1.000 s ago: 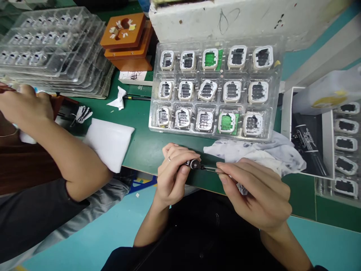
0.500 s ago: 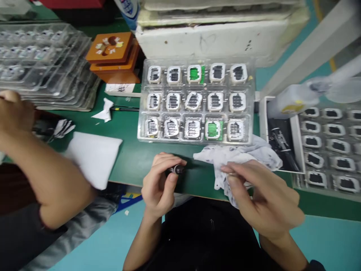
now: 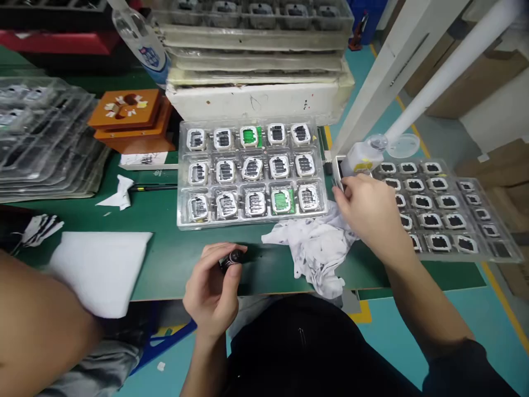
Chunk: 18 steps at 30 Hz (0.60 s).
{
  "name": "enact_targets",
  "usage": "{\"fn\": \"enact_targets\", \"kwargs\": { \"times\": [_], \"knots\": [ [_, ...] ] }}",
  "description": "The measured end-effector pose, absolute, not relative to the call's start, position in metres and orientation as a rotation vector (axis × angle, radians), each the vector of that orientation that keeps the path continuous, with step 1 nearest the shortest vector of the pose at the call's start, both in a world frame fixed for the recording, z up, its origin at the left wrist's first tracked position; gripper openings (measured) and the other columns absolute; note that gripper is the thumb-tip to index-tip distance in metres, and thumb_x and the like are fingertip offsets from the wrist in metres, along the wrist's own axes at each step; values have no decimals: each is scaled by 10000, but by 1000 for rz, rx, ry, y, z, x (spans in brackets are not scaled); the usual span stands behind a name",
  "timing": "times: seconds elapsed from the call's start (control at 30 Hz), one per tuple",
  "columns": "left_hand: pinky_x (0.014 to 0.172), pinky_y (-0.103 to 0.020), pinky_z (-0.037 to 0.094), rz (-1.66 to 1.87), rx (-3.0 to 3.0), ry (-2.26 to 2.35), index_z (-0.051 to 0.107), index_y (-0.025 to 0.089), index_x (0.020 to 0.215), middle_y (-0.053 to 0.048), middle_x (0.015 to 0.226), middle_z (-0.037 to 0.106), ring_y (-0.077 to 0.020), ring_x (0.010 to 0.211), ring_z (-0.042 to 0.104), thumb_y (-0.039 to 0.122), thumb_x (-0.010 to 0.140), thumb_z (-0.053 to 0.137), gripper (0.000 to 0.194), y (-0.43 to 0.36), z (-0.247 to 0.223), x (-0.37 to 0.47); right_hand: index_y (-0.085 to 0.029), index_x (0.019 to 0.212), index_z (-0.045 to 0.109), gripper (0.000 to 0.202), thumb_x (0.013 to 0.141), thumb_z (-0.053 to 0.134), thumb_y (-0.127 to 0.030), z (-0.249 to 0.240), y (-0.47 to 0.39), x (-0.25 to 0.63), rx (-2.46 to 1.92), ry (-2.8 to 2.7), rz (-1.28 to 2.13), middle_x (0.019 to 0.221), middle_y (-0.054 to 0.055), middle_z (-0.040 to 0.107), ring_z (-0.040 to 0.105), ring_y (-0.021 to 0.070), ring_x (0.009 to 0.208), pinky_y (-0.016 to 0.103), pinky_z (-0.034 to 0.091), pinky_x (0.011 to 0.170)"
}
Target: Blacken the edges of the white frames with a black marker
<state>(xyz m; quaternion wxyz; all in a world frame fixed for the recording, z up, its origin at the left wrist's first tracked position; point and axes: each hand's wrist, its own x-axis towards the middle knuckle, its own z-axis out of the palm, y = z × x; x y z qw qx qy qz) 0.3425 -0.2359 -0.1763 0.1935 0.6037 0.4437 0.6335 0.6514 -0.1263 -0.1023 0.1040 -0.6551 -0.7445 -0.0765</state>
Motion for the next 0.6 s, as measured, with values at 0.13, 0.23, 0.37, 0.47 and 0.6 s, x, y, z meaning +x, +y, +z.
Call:
{"fn": "enact_targets", "kwargs": {
  "times": [0.13,0.23,0.37,0.47,0.6],
  "knots": [
    [866,-398,647,1775,1659,1222,780,230,1309,-93,1095,815,-245,1004,773,146,1023,756,299,-237,-176,343,-164,953,758,214,1090,692,-314,-96,-144,649,-1754,-2138,-370,801,43,661,596,208,698,375,297,602],
    [876,-365,645,1745,1562,1218,791,218,1305,-102,1082,838,-236,1018,782,156,1043,758,271,-239,-164,349,-156,1316,751,230,1095,728,-219,-90,-180,637,-1399,-2058,-276,780,-16,655,594,148,662,311,433,611],
    [816,-337,662,1576,1209,1120,771,230,1271,-102,1072,876,-242,955,839,313,1061,800,228,-237,-134,377,-182,1489,691,516,1001,783,-47,-94,-218,611,-854,-2238,-226,959,33,773,702,157,774,280,579,713],
    [810,-330,661,1326,926,942,740,212,1185,-98,1025,848,-230,903,824,449,977,900,353,-225,-117,408,-261,1412,752,452,1016,713,-47,-103,-221,601,-749,-2315,-258,1069,61,795,780,220,941,332,649,808],
    [720,-292,588,1192,897,810,687,217,1063,-36,915,716,-173,809,700,501,871,979,450,-209,-106,436,-192,1257,807,287,988,799,-92,-119,-215,615,-722,-2116,-206,935,49,739,759,219,847,330,650,720]
  ]
}}
